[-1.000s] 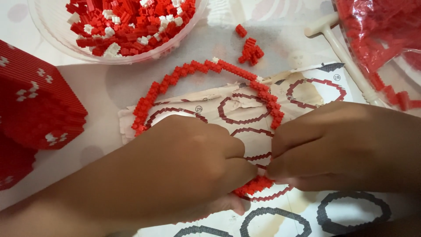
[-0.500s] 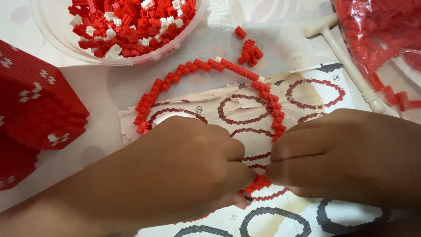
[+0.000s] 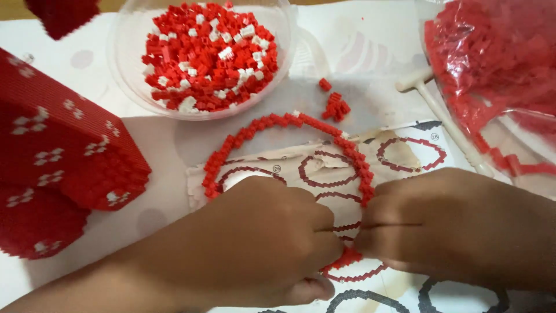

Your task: The person assembles a red plastic brick structure by hand, following a printed paper template with hexagonal outlines. They pick up small red and white bricks from a bowl and a plastic bag, connecting them into a chain and placing them onto the template to form a circular pattern.

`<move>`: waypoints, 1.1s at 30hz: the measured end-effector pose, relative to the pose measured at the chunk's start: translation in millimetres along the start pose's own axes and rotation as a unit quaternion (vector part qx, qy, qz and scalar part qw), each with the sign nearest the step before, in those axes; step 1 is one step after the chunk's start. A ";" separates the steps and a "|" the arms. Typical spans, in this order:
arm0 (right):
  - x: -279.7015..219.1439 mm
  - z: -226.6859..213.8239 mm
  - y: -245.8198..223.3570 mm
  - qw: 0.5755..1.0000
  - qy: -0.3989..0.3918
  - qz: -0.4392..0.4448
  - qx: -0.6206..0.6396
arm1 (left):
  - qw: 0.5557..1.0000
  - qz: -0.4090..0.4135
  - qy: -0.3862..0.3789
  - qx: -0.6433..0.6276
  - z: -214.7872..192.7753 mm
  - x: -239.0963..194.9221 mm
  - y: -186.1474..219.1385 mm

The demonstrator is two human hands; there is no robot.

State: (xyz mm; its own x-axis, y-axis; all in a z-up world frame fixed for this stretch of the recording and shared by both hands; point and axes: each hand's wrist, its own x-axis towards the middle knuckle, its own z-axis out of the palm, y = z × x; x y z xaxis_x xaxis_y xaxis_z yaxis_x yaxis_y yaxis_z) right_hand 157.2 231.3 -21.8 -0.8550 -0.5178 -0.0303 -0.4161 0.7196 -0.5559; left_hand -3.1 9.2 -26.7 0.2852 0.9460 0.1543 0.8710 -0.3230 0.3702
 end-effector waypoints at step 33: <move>7.8 -9.9 -30.4 0.871 0.185 -0.206 -0.407 | 0.973 0.111 0.199 0.043 -26.9 -9.5 25.4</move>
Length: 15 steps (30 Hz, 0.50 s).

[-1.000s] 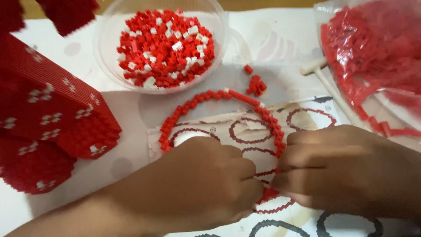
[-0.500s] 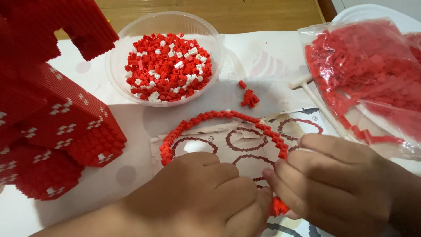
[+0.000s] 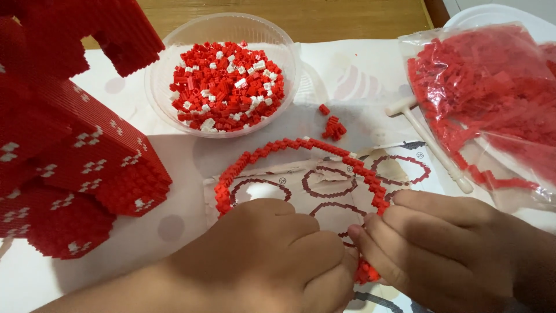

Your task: The person assembles a red plastic brick structure by hand, following a printed paper template with hexagonal outlines. They pick up small red and white bricks from a bowl and a plastic bag, connecting them into a chain and placing them onto the template to form a circular pattern.

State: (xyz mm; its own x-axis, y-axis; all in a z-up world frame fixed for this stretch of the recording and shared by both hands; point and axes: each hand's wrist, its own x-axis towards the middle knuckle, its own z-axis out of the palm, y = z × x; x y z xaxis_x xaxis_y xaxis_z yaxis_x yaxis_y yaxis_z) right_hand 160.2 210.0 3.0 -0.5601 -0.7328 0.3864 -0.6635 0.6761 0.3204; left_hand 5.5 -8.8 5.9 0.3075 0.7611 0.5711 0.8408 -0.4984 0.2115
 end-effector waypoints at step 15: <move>-6.6 18.5 25.0 0.926 0.108 0.348 0.103 | 0.993 -0.015 -0.088 -0.078 13.8 -1.9 -2.6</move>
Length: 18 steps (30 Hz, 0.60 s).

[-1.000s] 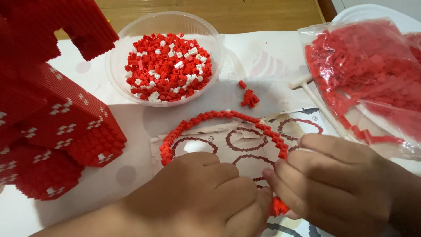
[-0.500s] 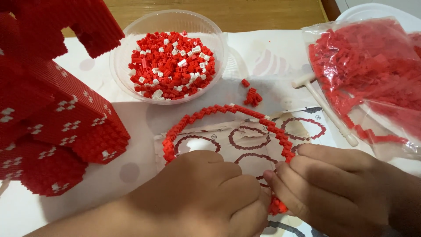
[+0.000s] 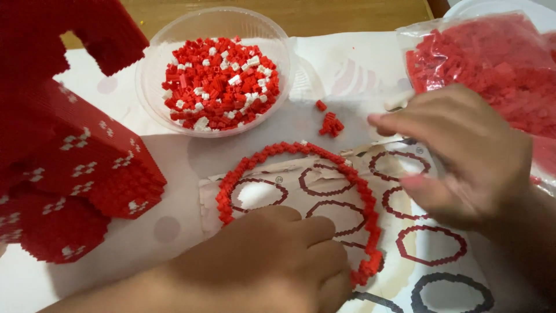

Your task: The person assembles a red plastic brick structure by hand, following a printed paper template with hexagonal outlines. They pick up small red and white bricks from a bowl and a plastic bag, connecting them into a chain and placing them onto the template to form a circular pattern.

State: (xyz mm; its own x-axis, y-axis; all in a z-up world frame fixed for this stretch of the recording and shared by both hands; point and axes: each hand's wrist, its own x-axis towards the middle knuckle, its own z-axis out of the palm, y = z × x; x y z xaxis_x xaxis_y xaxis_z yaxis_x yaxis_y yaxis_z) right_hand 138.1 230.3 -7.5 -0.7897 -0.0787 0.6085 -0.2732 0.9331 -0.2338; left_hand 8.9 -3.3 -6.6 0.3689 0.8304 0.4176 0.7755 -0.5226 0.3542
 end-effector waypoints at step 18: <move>4.1 -38.7 -13.6 0.977 0.010 -0.141 -0.161 | 0.984 -0.112 -0.132 -0.051 -10.3 9.6 -11.6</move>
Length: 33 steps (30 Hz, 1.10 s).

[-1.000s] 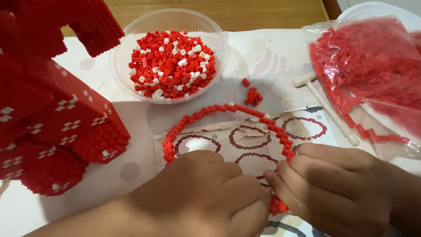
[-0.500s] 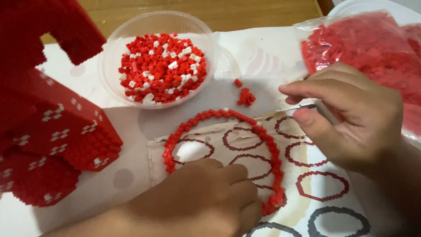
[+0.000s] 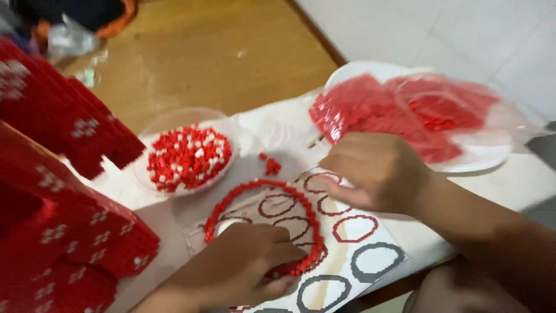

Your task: The person assembles a red plastic brick structure by hand, following a printed paper template with hexagonal outlines. They pick up small red and white bricks from a bowl and a plastic bag, connecting them into a chain and placing them onto the template to form a circular pattern.

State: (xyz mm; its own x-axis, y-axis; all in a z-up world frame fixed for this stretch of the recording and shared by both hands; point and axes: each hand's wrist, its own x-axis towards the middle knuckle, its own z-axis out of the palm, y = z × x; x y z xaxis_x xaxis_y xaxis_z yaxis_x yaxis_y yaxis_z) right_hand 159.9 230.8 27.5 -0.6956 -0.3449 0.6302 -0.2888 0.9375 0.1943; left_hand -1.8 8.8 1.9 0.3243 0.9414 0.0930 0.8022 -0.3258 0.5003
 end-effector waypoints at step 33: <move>-55.0 -25.7 -45.9 0.735 -0.400 0.539 -0.091 | 0.996 -0.081 -0.010 -0.038 -8.0 3.5 -0.4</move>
State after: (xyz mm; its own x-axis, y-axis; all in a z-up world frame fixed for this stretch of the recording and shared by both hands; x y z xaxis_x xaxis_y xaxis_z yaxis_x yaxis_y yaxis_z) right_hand 228.3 208.0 3.2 -0.6408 0.7552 -0.1380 0.7572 0.6514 0.0484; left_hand -5.1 13.0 8.9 0.2039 0.9789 -0.0102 0.8053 -0.1618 0.5704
